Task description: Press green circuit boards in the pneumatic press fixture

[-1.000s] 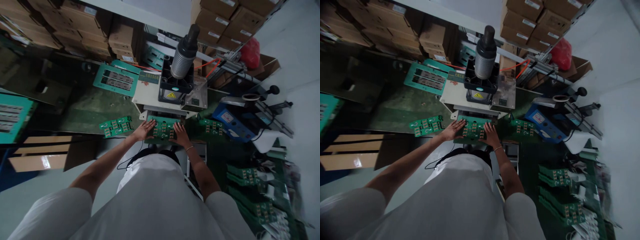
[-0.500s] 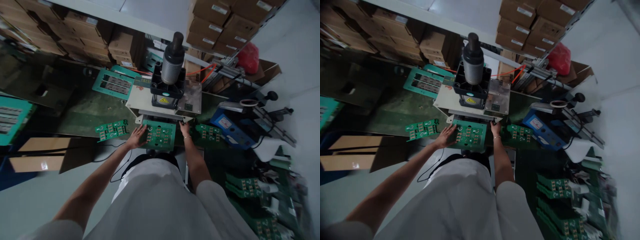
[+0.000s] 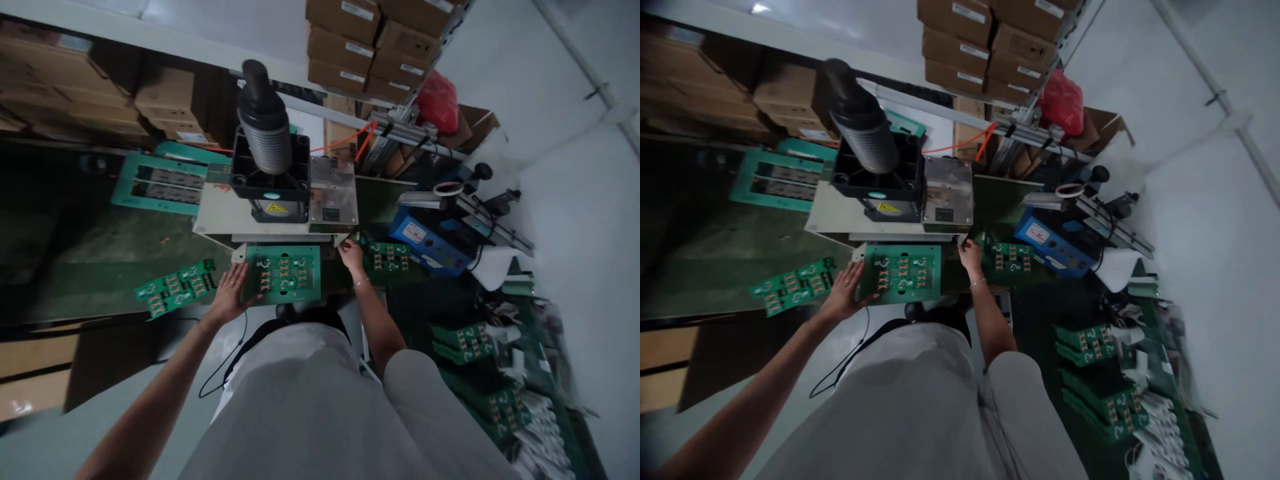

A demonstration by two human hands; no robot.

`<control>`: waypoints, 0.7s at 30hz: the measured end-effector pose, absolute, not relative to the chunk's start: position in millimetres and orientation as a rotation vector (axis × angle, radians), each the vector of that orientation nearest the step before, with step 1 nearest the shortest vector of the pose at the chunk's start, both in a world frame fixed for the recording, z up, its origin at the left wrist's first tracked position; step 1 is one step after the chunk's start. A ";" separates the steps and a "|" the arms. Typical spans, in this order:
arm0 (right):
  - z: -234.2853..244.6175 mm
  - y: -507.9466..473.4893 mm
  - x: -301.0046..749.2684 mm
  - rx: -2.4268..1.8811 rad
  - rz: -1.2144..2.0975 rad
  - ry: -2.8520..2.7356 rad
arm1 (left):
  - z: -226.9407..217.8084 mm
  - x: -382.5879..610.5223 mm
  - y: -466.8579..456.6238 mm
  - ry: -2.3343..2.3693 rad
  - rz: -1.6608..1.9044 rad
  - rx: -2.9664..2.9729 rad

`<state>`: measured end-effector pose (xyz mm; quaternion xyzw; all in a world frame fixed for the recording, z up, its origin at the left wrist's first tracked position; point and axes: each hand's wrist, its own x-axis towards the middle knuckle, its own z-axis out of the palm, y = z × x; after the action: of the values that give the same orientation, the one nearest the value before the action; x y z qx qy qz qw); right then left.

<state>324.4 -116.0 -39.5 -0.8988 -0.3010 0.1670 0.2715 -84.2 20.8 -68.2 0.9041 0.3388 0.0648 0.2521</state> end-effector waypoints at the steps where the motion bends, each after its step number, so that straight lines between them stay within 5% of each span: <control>1: -28.6 -132.9 329.2 -2.437 0.370 -0.817 | -66.4 -84.9 20.0 0.964 0.244 2.440; 7: 28.1 -223.9 375.3 -2.884 -0.053 -0.479 | -48.6 -84.9 12.3 1.182 0.433 2.341; 21: 29.1 -225.1 391.7 -3.040 0.192 -0.355 | -39.1 -84.2 12.9 1.152 0.376 2.358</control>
<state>391.7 -225.1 29.1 -0.9906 -0.1156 0.0624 0.0377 -84.2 12.9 -39.1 0.8628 0.4216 0.1377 0.2426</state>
